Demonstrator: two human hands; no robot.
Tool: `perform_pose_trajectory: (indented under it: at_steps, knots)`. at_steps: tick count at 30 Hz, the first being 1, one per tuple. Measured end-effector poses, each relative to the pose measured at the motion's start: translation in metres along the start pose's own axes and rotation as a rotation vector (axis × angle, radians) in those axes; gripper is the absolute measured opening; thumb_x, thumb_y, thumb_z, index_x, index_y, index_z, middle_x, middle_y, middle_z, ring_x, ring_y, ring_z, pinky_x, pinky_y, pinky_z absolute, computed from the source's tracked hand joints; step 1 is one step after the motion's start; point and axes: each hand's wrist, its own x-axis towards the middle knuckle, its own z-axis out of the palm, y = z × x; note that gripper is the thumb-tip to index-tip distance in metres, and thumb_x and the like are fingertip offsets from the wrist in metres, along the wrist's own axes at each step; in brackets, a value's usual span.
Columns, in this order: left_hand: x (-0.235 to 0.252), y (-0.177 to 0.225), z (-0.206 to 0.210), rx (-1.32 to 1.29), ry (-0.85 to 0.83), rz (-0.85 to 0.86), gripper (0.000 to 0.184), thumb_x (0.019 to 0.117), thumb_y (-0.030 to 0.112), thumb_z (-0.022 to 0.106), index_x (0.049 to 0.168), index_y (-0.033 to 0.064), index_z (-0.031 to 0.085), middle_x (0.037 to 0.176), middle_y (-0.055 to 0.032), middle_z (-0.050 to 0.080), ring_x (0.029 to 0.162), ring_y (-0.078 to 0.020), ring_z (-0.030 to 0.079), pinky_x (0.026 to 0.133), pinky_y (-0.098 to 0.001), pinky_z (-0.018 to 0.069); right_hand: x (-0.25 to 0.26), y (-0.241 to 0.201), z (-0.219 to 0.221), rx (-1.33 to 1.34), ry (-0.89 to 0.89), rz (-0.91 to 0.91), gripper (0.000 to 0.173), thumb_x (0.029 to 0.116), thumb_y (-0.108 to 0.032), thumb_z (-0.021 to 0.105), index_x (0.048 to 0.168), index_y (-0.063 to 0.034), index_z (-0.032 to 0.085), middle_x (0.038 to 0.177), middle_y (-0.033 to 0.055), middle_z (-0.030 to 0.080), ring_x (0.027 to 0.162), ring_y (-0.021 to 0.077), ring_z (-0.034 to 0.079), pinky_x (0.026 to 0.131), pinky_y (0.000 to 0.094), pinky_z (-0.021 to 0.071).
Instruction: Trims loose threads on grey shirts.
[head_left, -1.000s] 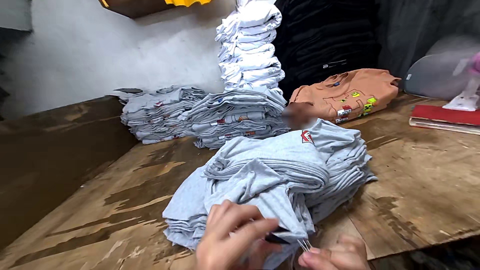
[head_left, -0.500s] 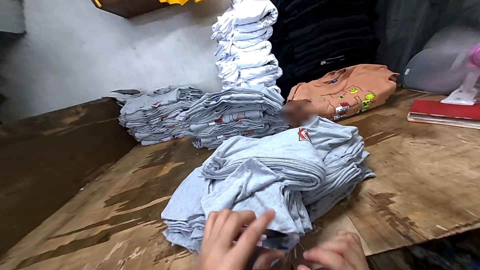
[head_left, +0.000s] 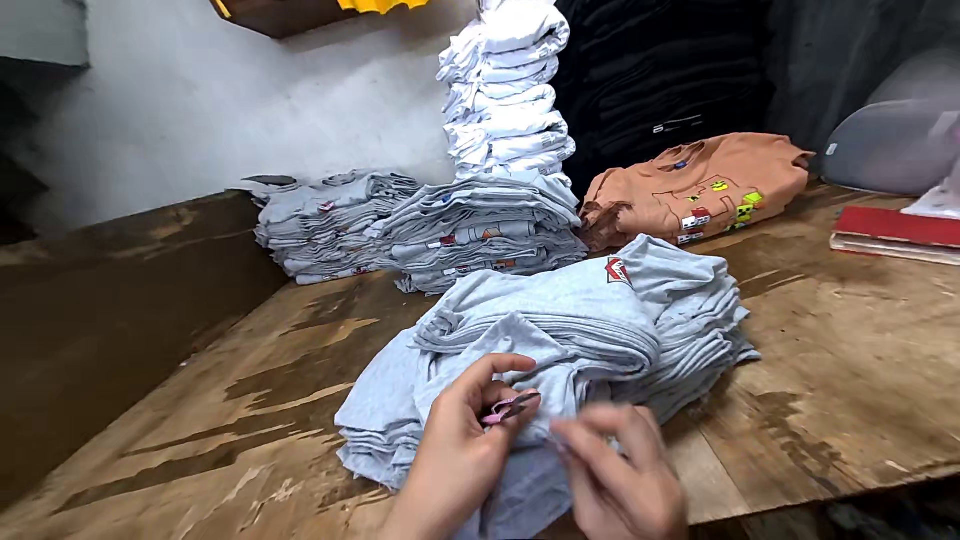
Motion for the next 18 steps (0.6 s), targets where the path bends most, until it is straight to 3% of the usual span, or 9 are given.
perform_pose_trajectory:
  at_steps: [2,5,7,9,13,16,18]
  knots:
    - [-0.003,0.0,-0.003,-0.021,-0.067,0.042,0.038,0.0891,0.013,0.076,0.125,0.009,0.066,0.08,0.0023,0.072,0.065,-0.0062,0.065,0.058,-0.0207,0.0538,-0.01,0.002,-0.011,-0.066,0.086,-0.083,0.008,0.0926,-0.022,0.077,0.1,-0.0186,0.077,0.087,-0.0042,0.066,0.085,0.0061,0.06,0.09,0.0272,0.047]
    - [-0.014,-0.004,-0.01,0.096,-0.13,0.235,0.05,0.0821,0.026,0.086,0.126,0.0089,0.069,0.101,0.0014,0.07,0.086,-0.0073,0.067,0.071,-0.0223,0.0589,-0.028,0.001,-0.024,-0.072,0.102,-0.083,0.007,0.0957,-0.021,0.074,0.103,-0.0191,0.076,0.089,-0.0061,0.064,0.088,0.0028,0.059,0.096,0.0251,0.042]
    - [-0.02,-0.004,-0.014,0.302,-0.085,0.416,0.038,0.0841,0.037,0.085,0.116,0.0196,0.076,0.107,0.0023,0.07,0.099,-0.0075,0.065,0.084,-0.0265,0.0559,-0.037,-0.006,-0.032,-0.088,0.08,-0.101,0.009,0.0967,-0.017,0.071,0.103,-0.018,0.076,0.093,-0.0055,0.069,0.092,0.0038,0.062,0.1,0.0274,0.0402]
    - [-0.026,-0.002,-0.015,0.471,-0.012,0.567,0.024,0.0884,0.034,0.081,0.111,0.0285,0.077,0.103,0.0054,0.071,0.097,-0.0094,0.061,0.087,-0.0339,0.0461,-0.038,-0.013,-0.038,-0.07,0.062,-0.105,0.009,0.096,-0.014,0.07,0.102,-0.0158,0.077,0.093,-0.0038,0.071,0.092,0.006,0.062,0.099,0.029,0.0398]
    - [-0.034,0.006,-0.004,0.724,0.09,0.784,0.018,0.0983,0.025,0.068,0.116,0.0285,0.072,0.105,0.0053,0.067,0.098,-0.0132,0.056,0.095,-0.0367,0.0353,-0.034,-0.016,-0.037,-0.008,0.047,-0.096,0.006,0.0956,-0.014,0.072,0.1,-0.0154,0.076,0.095,-0.0041,0.07,0.094,0.0056,0.061,0.098,0.0277,0.0404]
    - [-0.03,0.005,0.005,0.778,0.084,0.857,0.017,0.0992,0.022,0.066,0.115,0.0236,0.073,0.103,0.0023,0.069,0.093,-0.0159,0.055,0.09,-0.0359,0.037,-0.033,-0.016,-0.032,0.019,0.053,-0.112,0.004,0.0954,-0.015,0.072,0.099,-0.0145,0.074,0.095,-0.0035,0.067,0.095,0.0051,0.06,0.098,0.0263,0.0407]
    - [-0.028,0.005,0.004,0.754,0.068,0.85,0.013,0.0981,0.02,0.067,0.108,0.0224,0.075,0.097,0.0033,0.07,0.09,-0.0152,0.055,0.086,-0.0345,0.0377,-0.034,-0.015,-0.031,0.05,0.067,-0.122,0.002,0.0944,-0.015,0.073,0.095,-0.0136,0.073,0.091,-0.0026,0.065,0.091,0.0051,0.06,0.097,0.0257,0.0416]
